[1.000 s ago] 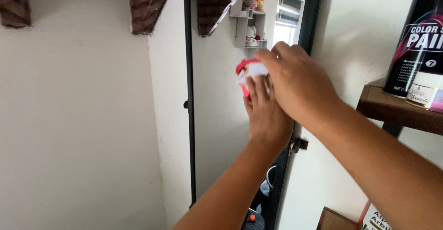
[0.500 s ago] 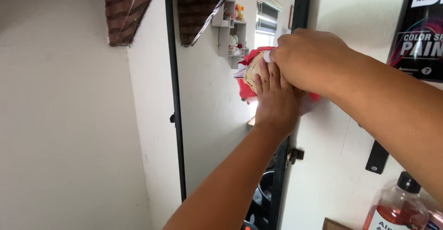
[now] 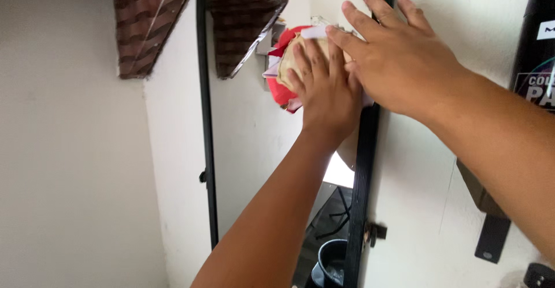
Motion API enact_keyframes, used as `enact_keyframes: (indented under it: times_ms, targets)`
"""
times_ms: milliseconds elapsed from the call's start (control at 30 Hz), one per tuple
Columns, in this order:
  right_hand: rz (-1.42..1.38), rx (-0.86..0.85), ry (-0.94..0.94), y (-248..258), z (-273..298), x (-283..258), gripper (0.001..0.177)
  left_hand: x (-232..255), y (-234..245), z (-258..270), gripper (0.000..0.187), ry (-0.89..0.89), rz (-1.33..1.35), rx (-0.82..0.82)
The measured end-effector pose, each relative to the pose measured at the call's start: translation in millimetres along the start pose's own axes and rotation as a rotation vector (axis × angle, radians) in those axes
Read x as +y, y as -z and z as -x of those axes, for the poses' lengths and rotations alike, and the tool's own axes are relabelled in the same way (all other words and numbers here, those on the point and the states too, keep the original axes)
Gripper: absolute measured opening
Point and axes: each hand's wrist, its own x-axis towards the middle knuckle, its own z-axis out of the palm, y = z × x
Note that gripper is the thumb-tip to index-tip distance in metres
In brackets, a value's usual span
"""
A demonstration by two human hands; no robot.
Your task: The person washes a cloth in a bucket of soapy water, applies liquid detergent to it, and then wipes a wall-mounted mirror with the cloth. The person scrubs the cloth repeatedly in the bucket before wiping the mirror surface.
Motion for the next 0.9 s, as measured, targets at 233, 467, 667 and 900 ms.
enact_keyframes:
  times_ms: [233,467,667,900]
  targets:
    - [-0.095,0.04,-0.112,2,-9,-7,0.055,-1,28,46,0.067,-0.262,-0.053,-0.202]
    - [-0.032,-0.007,-0.106,1,-5,-19,0.057,-8,25,-7,0.07,-0.215,-0.179,-0.134]
    - [0.028,-0.029,-0.119,-1,-2,-17,0.058,-41,25,-60,0.058,-0.031,-0.123,-0.044]
    - [0.04,-0.145,-0.293,1,2,-13,0.063,-116,19,-67,0.062,0.233,-0.137,-0.088]
